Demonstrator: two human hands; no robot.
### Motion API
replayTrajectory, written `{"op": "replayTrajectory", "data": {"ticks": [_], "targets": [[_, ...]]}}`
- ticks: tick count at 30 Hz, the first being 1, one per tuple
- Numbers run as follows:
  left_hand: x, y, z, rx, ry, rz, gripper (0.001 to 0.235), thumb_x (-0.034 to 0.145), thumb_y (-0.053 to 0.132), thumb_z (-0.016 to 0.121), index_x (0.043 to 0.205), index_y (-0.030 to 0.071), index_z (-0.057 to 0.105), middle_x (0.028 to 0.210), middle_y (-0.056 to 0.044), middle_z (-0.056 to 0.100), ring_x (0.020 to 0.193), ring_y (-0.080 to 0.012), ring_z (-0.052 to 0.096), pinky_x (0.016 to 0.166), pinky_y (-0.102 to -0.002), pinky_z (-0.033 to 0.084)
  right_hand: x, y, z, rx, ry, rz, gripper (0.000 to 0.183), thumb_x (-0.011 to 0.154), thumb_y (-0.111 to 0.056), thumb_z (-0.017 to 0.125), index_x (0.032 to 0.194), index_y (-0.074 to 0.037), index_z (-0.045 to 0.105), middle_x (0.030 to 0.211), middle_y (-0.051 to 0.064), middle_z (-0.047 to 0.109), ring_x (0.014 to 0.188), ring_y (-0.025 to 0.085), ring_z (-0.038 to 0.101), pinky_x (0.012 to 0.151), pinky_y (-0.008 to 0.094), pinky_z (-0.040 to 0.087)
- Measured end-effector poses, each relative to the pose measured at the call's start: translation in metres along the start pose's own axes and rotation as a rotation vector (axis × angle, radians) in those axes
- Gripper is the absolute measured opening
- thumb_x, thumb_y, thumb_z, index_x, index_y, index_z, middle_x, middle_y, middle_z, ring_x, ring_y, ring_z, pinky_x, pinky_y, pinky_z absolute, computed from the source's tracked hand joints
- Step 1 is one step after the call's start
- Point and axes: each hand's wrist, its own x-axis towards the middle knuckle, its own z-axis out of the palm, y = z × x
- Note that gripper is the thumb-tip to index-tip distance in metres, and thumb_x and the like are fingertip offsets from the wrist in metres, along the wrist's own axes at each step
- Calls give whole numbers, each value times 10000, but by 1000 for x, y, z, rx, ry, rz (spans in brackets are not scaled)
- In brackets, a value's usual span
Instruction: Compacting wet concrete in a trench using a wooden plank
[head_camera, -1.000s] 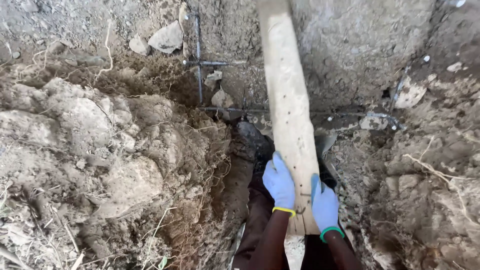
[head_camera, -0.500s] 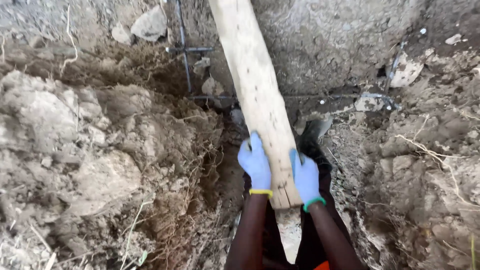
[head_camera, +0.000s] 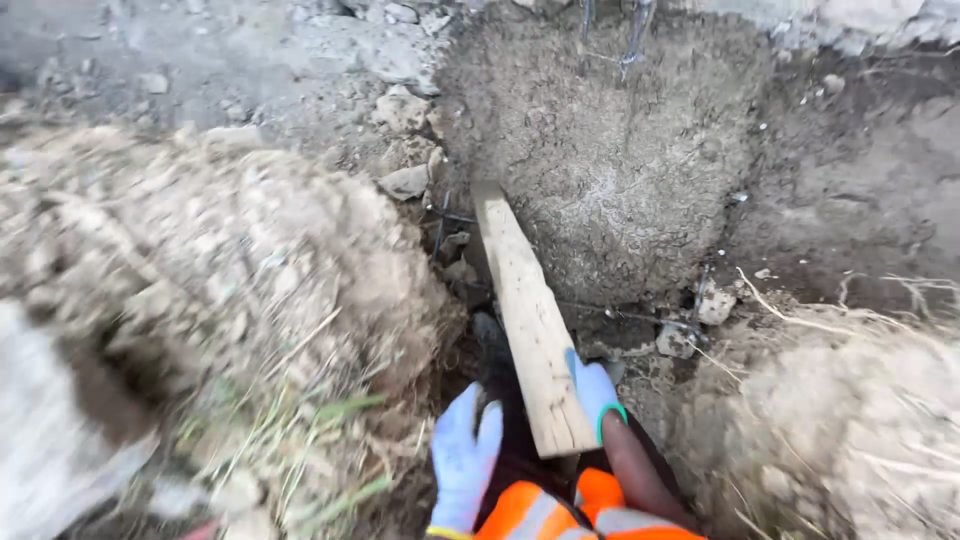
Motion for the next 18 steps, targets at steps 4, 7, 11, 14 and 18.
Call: {"op": "replayTrajectory", "data": {"ticks": [4, 7, 11, 14, 18], "targets": [[-110, -53, -86, 191, 477, 265, 366, 952, 317, 703, 1254, 118, 758, 1083, -100, 798, 922, -295, 757, 882, -412, 584, 4, 30, 11, 190, 9, -174, 752, 1024, -646, 507, 1225, 13, 808, 1068, 111, 787, 1103, 250, 639, 1060, 297, 355], [-169, -31, -164, 414, 643, 342, 296, 957, 228, 672, 1165, 46, 777, 1072, -105, 795, 903, -283, 760, 854, -435, 603, -11, 65, 16, 602, -111, -111, 606, 1005, -534, 642, 1230, 13, 777, 1144, 173, 792, 1042, 281, 696, 967, 455, 566], [-190, -34, -249, 745, 635, 451, 171, 1041, 55, 577, 872, 51, 599, 1029, -192, 719, 794, -303, 726, 636, -442, 625, -34, 54, -11, 129, 15, -190, 841, 1011, -683, 475, 1181, 84, 777, 1107, 251, 795, 1017, 336, 714, 911, 443, 530], [-194, -47, -302, 833, 869, 313, 257, 1096, 157, 689, 1097, -100, 706, 876, -162, 700, 650, -276, 622, 599, -405, 518, -102, 59, -17, 210, -30, -191, 769, 1008, -635, 541, 1245, 60, 771, 1143, 219, 793, 1003, 313, 665, 914, 432, 493], [-213, -49, -358, 1036, 1022, 187, 349, 1180, 235, 768, 1258, -105, 770, 1153, -241, 726, 1031, -410, 722, 943, -494, 602, -113, 93, -8, 194, -50, -160, 729, 1015, -644, 512, 1269, -4, 753, 1150, 238, 787, 1052, 377, 704, 929, 460, 527]]}}
